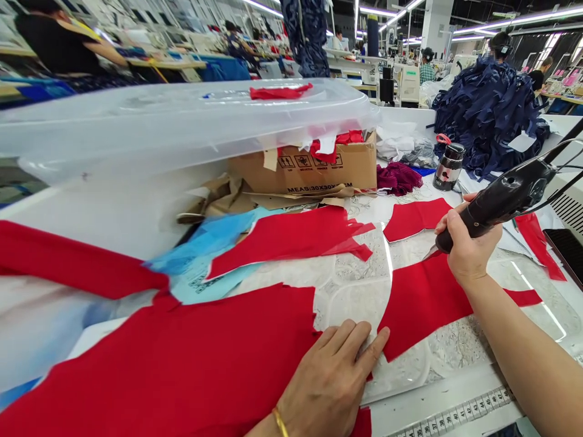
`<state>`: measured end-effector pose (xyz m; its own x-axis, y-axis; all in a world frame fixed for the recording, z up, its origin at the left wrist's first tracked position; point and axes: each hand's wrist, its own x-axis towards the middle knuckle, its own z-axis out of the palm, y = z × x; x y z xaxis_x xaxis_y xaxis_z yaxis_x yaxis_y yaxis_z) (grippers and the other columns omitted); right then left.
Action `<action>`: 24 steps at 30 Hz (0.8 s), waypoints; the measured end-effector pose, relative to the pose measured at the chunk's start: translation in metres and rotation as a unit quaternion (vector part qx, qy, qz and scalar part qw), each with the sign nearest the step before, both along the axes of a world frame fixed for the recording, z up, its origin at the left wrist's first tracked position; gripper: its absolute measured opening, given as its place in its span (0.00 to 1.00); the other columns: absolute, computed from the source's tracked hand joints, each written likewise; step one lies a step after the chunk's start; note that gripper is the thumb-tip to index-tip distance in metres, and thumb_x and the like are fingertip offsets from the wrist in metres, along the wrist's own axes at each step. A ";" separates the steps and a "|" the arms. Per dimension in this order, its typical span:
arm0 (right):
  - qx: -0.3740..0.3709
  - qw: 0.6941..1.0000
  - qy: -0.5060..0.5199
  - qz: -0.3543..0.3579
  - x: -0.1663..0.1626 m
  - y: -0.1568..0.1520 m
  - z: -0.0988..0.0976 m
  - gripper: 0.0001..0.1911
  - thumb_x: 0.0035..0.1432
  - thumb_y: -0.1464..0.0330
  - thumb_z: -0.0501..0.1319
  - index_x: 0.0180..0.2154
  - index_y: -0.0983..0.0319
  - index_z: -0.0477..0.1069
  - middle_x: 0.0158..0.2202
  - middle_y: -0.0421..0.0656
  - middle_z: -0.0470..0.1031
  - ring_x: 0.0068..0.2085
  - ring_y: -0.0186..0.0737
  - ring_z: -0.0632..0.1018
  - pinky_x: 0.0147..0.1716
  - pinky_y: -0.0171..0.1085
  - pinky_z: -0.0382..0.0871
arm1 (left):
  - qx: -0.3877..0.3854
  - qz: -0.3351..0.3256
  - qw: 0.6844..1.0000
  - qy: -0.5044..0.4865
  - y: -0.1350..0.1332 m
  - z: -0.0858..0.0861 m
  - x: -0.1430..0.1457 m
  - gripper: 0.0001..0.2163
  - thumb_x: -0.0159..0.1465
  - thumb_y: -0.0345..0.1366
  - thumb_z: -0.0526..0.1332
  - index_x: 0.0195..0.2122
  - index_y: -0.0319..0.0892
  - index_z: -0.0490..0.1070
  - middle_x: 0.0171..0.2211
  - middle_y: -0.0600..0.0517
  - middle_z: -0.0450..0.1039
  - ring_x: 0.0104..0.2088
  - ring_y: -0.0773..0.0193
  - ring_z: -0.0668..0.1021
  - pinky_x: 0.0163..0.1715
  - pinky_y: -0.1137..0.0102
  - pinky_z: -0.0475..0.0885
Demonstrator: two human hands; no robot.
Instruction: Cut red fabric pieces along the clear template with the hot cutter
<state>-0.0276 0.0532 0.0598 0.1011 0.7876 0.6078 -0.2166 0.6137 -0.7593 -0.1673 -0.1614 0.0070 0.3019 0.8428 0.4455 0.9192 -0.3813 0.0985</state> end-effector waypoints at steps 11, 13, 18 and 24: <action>0.006 0.999 -0.007 -0.049 0.004 0.007 -0.005 0.13 0.50 0.66 0.67 0.37 0.57 0.66 0.21 0.30 0.70 0.20 0.33 0.74 0.24 0.38 0.70 | 0.012 0.000 1.000 -0.017 -0.002 -0.012 -0.003 0.25 0.64 0.18 0.46 0.58 0.39 0.69 0.41 0.46 0.70 0.37 0.56 0.72 0.38 0.63 0.68; 0.007 0.999 0.006 -0.050 0.008 0.010 -0.004 0.14 0.50 0.66 0.66 0.38 0.57 0.66 0.21 0.29 0.70 0.19 0.34 0.74 0.23 0.37 0.70 | 0.015 0.000 1.000 -0.019 -0.002 -0.011 -0.003 0.25 0.64 0.18 0.45 0.57 0.40 0.69 0.41 0.46 0.70 0.37 0.57 0.72 0.38 0.63 0.68; -0.003 0.997 -0.009 -0.071 0.013 0.016 -0.008 0.13 0.50 0.66 0.66 0.36 0.57 0.65 0.21 0.29 0.69 0.20 0.33 0.73 0.24 0.37 0.70 | 0.027 0.002 0.999 -0.017 -0.002 -0.015 -0.004 0.24 0.64 0.18 0.45 0.56 0.40 0.70 0.41 0.46 0.70 0.38 0.57 0.72 0.39 0.63 0.69; -0.005 0.996 -0.002 -0.093 0.013 0.019 -0.008 0.14 0.49 0.65 0.67 0.36 0.57 0.65 0.22 0.30 0.69 0.21 0.33 0.73 0.25 0.38 0.71 | 0.028 -0.002 1.000 -0.013 -0.001 -0.017 -0.006 0.25 0.65 0.19 0.45 0.57 0.41 0.70 0.42 0.46 0.71 0.39 0.57 0.73 0.40 0.64 0.69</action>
